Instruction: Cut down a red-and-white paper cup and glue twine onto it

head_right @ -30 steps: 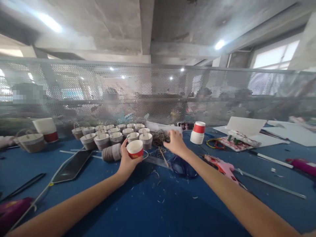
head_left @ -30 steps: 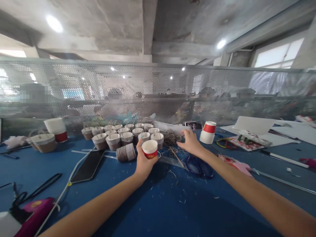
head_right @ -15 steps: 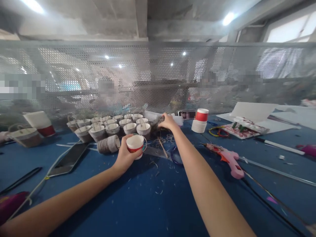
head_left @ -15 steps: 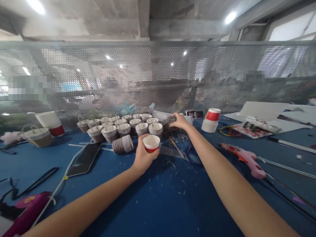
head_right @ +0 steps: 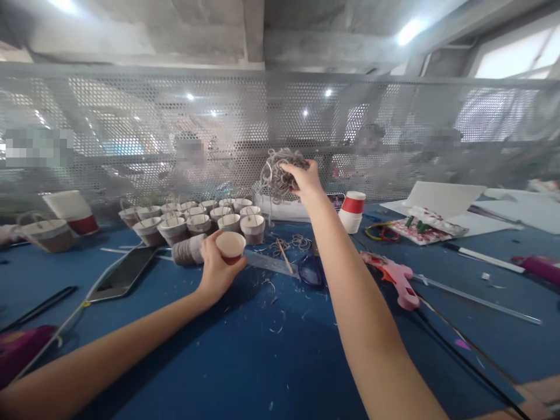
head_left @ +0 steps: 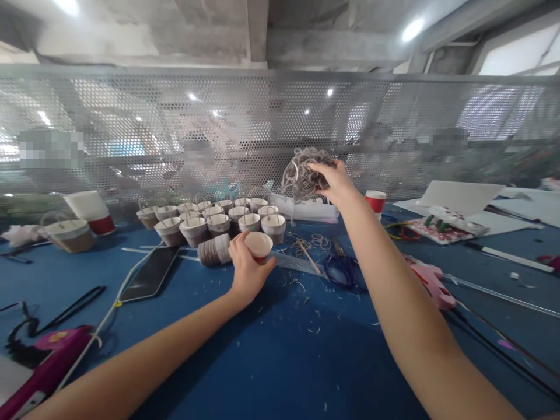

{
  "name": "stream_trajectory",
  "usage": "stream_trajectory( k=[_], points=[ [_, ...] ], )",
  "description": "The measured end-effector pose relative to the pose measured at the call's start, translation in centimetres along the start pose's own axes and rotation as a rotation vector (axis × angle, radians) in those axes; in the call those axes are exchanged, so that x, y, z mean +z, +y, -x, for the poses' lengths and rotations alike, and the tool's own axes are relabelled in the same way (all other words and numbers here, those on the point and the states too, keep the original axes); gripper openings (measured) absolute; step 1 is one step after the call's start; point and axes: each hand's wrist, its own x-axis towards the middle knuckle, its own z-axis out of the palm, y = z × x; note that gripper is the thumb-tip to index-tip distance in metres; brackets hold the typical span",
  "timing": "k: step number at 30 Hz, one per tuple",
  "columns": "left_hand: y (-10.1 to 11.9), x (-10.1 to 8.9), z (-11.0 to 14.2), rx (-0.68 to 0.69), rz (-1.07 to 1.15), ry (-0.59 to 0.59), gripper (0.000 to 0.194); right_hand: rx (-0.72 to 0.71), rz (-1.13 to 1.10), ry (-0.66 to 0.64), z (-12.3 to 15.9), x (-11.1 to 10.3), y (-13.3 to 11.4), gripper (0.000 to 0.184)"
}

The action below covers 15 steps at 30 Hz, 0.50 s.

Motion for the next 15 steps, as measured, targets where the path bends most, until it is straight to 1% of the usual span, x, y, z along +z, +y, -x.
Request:
stream_trajectory(
  k=[3,4,5,7,8,9,10,11,12,13,14,15],
  points=[
    [0.4,-0.6,0.3,0.127,-0.165,0.084,0.07,-0.132,0.144,0.044,0.3,-0.1,-0.7,0.067],
    [0.6,-0.8,0.4,0.198,-0.2,0.118,0.07,-0.159,0.165,0.049,0.4,-0.1,-0.9,0.068],
    [0.8,-1.1,0.6,0.301,-0.23,0.154,0.069,-0.165,0.156,0.045,0.6,-0.2,-1.2,0.068],
    [1.5,-1.8,1.2,0.587,-0.274,0.207,0.063,-0.127,0.064,0.03,1.0,-0.2,-2.1,0.067],
    [2.0,-2.0,1.6,0.733,-0.289,0.191,0.057,-0.105,0.002,0.025,1.2,-0.3,-2.5,0.066],
    [2.7,-2.1,2.0,0.848,-0.3,0.145,0.05,-0.094,-0.056,0.021,1.4,-0.3,-3.0,0.065],
    [3.5,-2.1,2.3,0.881,-0.315,0.038,0.044,-0.092,-0.102,0.02,1.6,-0.2,-3.4,0.065],
    [4.5,-1.9,2.5,0.852,-0.322,-0.104,0.039,-0.094,-0.131,0.018,1.7,-0.2,-3.7,0.066],
    [5.4,-1.6,2.4,0.785,-0.319,-0.242,0.038,-0.097,-0.143,0.006,1.9,-0.2,-4.0,0.066],
    [6.4,-1.0,2.0,0.702,-0.285,-0.319,0.039,-0.101,-0.136,-0.018,2.0,-0.1,-4.2,0.066],
    [7.4,-0.4,1.2,0.607,-0.237,-0.33,0.043,-0.123,-0.098,-0.054,2.1,-0.1,-4.4,0.064],
    [8.2,0.4,0.0,0.48,-0.176,-0.322,0.051,-0.149,-0.048,-0.104,2.2,-0.1,-4.6,0.06]
  ],
)
